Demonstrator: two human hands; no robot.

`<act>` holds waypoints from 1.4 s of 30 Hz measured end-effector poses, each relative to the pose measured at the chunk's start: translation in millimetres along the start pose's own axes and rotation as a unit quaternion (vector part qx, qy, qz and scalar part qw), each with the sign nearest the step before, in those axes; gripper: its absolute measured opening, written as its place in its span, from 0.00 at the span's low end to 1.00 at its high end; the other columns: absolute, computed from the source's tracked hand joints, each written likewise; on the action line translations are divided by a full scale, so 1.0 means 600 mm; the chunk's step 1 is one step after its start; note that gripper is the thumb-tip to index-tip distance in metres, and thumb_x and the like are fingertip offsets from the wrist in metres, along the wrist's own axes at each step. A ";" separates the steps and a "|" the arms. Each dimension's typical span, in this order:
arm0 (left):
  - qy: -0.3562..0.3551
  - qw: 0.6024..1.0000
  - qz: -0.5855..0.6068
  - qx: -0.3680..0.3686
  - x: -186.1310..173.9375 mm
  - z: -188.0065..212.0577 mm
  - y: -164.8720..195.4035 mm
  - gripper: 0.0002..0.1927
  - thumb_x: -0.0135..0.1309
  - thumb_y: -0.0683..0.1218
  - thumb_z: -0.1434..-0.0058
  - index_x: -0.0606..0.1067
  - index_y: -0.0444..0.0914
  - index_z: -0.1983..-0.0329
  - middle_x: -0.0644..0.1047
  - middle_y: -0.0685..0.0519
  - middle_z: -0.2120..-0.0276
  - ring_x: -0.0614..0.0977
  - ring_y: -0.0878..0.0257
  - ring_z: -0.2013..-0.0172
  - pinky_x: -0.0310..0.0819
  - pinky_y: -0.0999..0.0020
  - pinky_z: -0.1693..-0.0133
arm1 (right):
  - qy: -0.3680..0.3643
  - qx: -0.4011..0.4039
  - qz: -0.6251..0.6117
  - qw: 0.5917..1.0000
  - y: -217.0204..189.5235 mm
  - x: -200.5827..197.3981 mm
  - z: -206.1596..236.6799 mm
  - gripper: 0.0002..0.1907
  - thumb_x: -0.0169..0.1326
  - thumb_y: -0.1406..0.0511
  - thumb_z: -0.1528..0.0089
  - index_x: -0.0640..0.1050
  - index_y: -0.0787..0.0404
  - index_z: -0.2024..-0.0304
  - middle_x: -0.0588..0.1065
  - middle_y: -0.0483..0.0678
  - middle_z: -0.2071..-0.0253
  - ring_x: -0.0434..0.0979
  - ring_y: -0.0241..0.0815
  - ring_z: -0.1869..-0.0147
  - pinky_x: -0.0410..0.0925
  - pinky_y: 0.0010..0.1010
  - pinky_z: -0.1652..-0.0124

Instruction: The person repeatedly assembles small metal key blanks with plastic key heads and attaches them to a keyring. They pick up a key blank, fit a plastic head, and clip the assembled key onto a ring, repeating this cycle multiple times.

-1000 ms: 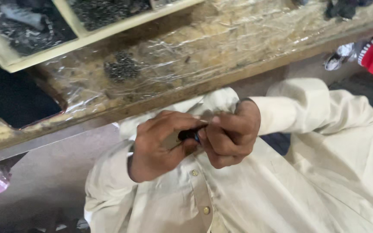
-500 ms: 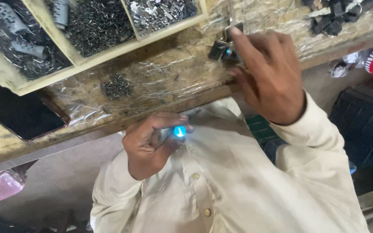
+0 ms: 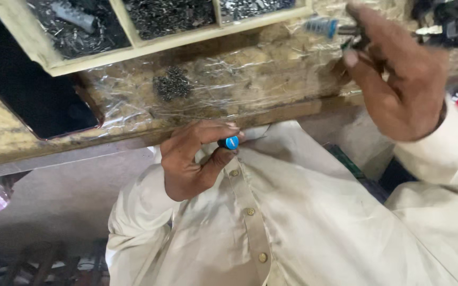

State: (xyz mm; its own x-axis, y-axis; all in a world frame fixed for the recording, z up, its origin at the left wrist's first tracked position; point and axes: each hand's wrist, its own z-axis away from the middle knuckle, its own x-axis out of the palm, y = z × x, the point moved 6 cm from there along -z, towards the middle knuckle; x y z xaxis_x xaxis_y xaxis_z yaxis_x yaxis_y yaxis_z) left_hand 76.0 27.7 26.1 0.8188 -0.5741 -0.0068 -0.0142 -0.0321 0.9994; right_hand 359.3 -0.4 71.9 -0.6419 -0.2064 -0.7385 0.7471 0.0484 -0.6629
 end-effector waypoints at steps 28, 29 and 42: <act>0.009 1.000 -0.012 -0.016 -0.006 0.006 -0.022 0.12 0.61 0.38 0.29 0.73 0.35 0.46 0.81 0.46 0.50 0.87 0.55 0.51 0.83 0.68 0.50 | 0.263 0.148 -0.591 0.748 -0.028 0.183 0.070 0.16 0.53 0.74 0.31 0.65 0.60 0.43 0.79 0.58 0.60 0.85 0.50 0.56 0.77 0.47 0.44; 0.009 1.000 -0.012 -0.017 -0.006 0.009 -0.026 0.11 0.61 0.38 0.29 0.73 0.35 0.46 0.82 0.46 0.50 0.87 0.56 0.52 0.83 0.68 0.50 | 0.283 0.139 -0.572 0.757 -0.043 0.188 0.055 0.16 0.53 0.73 0.31 0.65 0.59 0.43 0.78 0.57 0.58 0.85 0.51 0.55 0.78 0.46 0.47; 0.095 0.989 -0.104 0.037 0.008 0.034 -0.042 0.22 0.64 0.30 0.50 0.76 0.36 0.52 0.80 0.46 0.60 0.85 0.52 0.62 0.79 0.63 0.60 | 0.248 -0.076 -0.387 0.885 -0.116 0.218 0.002 0.20 0.48 0.75 0.29 0.59 0.55 0.40 0.69 0.69 0.38 0.81 0.53 0.43 0.77 0.42 0.47</act>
State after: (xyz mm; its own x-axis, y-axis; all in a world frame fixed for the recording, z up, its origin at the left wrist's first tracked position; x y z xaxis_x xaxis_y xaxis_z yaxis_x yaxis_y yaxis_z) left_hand 68.4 8.9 0.4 0.9012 -0.3853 -0.1985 0.1298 -0.1970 0.9718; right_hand 223.5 -31.9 21.4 -0.9760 0.2177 0.0058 0.0431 0.2191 -0.9748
